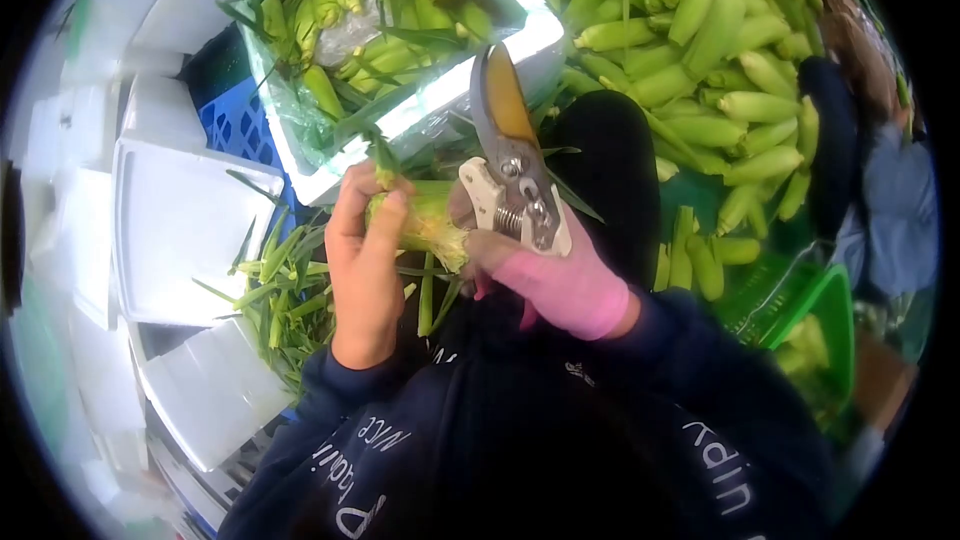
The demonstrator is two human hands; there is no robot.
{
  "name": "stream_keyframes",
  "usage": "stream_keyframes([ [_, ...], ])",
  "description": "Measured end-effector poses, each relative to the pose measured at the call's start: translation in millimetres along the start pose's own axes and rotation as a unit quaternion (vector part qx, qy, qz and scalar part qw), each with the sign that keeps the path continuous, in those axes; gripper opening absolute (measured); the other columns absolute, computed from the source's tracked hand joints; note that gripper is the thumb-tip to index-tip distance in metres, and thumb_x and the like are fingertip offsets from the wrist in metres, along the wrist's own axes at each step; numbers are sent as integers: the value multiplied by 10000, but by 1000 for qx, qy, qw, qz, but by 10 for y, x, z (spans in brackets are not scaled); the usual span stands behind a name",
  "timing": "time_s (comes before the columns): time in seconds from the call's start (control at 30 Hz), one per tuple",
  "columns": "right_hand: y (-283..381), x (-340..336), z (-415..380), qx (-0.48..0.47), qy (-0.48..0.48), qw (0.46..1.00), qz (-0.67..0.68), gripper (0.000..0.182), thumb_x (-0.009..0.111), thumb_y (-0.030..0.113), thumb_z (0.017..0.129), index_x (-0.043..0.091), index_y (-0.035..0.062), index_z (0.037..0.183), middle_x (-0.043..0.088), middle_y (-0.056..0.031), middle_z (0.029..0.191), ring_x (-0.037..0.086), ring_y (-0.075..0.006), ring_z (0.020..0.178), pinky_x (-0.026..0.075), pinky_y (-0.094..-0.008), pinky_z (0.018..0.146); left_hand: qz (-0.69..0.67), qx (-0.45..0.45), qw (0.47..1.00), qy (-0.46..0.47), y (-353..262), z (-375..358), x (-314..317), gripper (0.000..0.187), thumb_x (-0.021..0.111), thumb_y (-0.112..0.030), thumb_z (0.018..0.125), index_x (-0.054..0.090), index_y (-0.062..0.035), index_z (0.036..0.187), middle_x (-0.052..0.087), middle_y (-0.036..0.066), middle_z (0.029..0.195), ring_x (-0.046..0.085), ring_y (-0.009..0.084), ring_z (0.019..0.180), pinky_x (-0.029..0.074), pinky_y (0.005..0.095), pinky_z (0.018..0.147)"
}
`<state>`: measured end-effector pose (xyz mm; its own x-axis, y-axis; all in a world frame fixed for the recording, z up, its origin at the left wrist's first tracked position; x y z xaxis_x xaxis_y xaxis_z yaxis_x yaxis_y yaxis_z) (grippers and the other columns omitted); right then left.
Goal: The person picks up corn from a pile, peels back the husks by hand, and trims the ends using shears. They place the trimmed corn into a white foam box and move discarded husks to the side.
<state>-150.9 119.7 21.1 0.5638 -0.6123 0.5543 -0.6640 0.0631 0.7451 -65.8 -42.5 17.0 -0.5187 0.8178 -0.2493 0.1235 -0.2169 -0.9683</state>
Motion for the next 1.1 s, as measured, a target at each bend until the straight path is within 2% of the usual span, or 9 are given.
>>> stream_keyframes([
  [0.2,20,-315,141,-21,38,994,101,302,558,21,919,508,-11,1215,565,-72,1053,622,-143,751,552,-278,582,-363,-225,897,115,86,283,349,187,546,-222,1046,584,-40,1030,682,124,1140,622,221,1101,460,382,1007],
  [0.33,34,-614,159,-40,-18,984,175,344,608,36,931,499,-20,1253,596,-122,1096,649,-168,808,596,-296,599,-464,-265,832,-150,375,376,399,188,526,-246,1055,549,-80,972,624,62,888,618,260,1038,501,390,932],
  [0.47,507,-1432,162,-186,-161,955,166,429,647,208,960,476,40,1316,597,-111,1152,662,-215,901,615,-370,752,-510,-154,832,-154,1004,38,-695,269,526,-253,1052,461,-119,828,406,-23,700,440,92,633,426,224,629],
  [0.53,702,-2411,17,-235,-156,951,126,397,599,273,991,511,48,1306,624,-116,1121,646,-246,958,592,-421,773,-360,-235,872,-234,1133,-389,-1384,236,536,-262,1038,495,-110,862,448,-25,717,419,50,599,297,180,531],
  [0.63,1658,-3636,-238,-323,-194,926,10,340,539,217,1020,528,-21,1263,621,-145,1180,593,-268,1120,484,-425,988,262,-246,913,-191,1485,-1020,-2571,271,588,-184,957,577,-3,1159,609,117,942,591,221,817,480,341,738],
  [0.7,2110,-4101,-292,-361,-200,910,-29,316,500,179,1039,539,-67,1234,619,-165,1219,557,-283,1229,413,-428,1131,607,-149,766,-152,1275,-1017,-2730,540,593,-71,873,502,70,1387,579,258,1271,566,401,1186,422,505,1049],
  [0.83,2001,-3478,80,-395,-183,899,-44,391,509,218,1030,483,-48,1316,599,-170,1221,546,-281,1219,428,-415,1076,238,-59,939,-239,1025,294,-2383,340,520,-58,1003,596,36,1321,685,145,1198,656,209,1108,507,337,977],
  [0.93,1301,-2353,561,-341,-122,932,8,381,573,268,1007,490,9,1274,607,-131,1133,582,-243,1091,490,-385,942,169,-100,977,-82,872,1476,-1593,351,577,-185,999,630,2,1290,727,145,1026,720,225,865,567,334,761],
  [1.1,-33,-1199,606,-104,-107,985,81,503,676,241,879,497,21,1294,621,-104,1042,640,-251,966,511,-379,874,739,-123,662,-27,2278,2427,-1157,667,642,-334,911,436,-179,1526,534,306,1225,688,408,899,586,464,750],
])
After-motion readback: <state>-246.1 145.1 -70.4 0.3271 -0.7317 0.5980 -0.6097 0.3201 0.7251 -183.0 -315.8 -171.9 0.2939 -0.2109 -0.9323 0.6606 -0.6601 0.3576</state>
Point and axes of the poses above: each hand's wrist, its own z-axis towards the middle knuckle, its own x-axis out of the palm, y = z × x, the point moved 3 cm from there along z, towards the middle knuckle
